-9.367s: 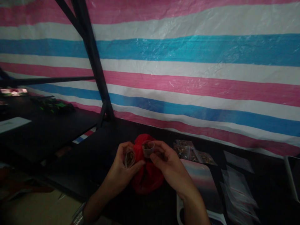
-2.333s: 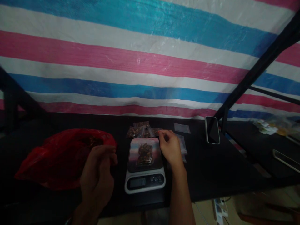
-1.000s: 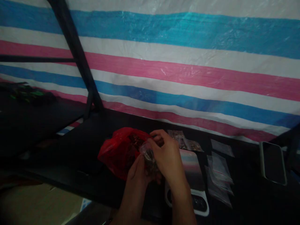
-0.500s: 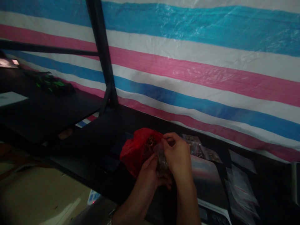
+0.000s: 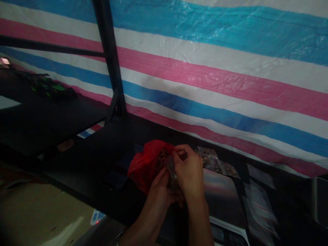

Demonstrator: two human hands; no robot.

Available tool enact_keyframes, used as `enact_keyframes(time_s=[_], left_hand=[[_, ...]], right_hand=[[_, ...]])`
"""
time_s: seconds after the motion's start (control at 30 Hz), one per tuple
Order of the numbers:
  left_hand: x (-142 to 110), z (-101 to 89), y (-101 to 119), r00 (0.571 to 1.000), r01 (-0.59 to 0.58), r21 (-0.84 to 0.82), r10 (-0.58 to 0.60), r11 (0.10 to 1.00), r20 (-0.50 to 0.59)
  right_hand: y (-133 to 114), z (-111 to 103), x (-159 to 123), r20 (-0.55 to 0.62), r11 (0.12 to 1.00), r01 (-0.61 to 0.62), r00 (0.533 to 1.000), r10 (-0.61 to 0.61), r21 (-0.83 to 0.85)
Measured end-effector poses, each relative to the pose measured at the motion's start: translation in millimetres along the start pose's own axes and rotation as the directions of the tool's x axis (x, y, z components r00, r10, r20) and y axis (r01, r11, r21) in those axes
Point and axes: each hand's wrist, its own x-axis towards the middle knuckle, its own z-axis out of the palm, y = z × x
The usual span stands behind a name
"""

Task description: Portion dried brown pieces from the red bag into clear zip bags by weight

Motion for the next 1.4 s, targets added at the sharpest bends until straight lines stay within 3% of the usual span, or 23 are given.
enact_keyframes(time_s=[0.2, 0.37, 0.63, 0.73, 1.07, 1.17, 1.23, 1.3, 1.4], left_hand=[[2, -6.8, -3, 0.989, -0.110, 0.016, 0.107, 0.994, 0.105], [-3, -5.6, 5, 0.980, -0.102, 0.050, 0.092, 0.993, 0.175], [-3, 0.4, 6, 0.985, -0.030, 0.038, 0.023, 0.999, 0.170], [-5, -0.3, 4, 0.986, -0.047, 0.082, 0.033, 0.996, 0.164], [1, -4.2, -2, 0.977, -0.084, 0.081, 0.066, 0.993, 0.203], [0, 1.7, 2, 0.987, -0.107, 0.170, 0.084, 0.980, 0.136], [-1, 3.9, 5, 0.985, -0.170, 0.282, 0.159, 0.944, 0.064], [-1, 3.6, 7, 0.947, -0.309, 0.396, 0.317, 0.864, 0.047], [-3, 1.0, 6, 0.815, -0.558, 0.521, 0.544, 0.646, 0.200]], right_hand=[[-1, 4, -3, 0.019, 1.000, -0.016, 1.000, 0.016, 0.020], [4, 3, -2, -0.012, 0.998, -0.016, 1.000, 0.017, 0.055], [10, -3, -1, -0.021, 0.986, -0.038, 0.999, 0.042, 0.164], [11, -1, -4, 0.013, 0.985, -0.040, 0.999, 0.038, 0.171], [10, -1, -3, -0.044, 0.982, -0.048, 0.997, 0.057, 0.181], [11, -7, -2, -0.024, 0.961, -0.076, 0.996, 0.085, 0.265], [14, -14, -2, -0.002, 0.932, -0.074, 0.997, 0.079, 0.356], [17, -26, -3, 0.033, 0.898, -0.062, 0.998, 0.053, 0.435], [22, -50, -8, 0.077, 0.873, -0.041, 0.997, 0.004, 0.486]])
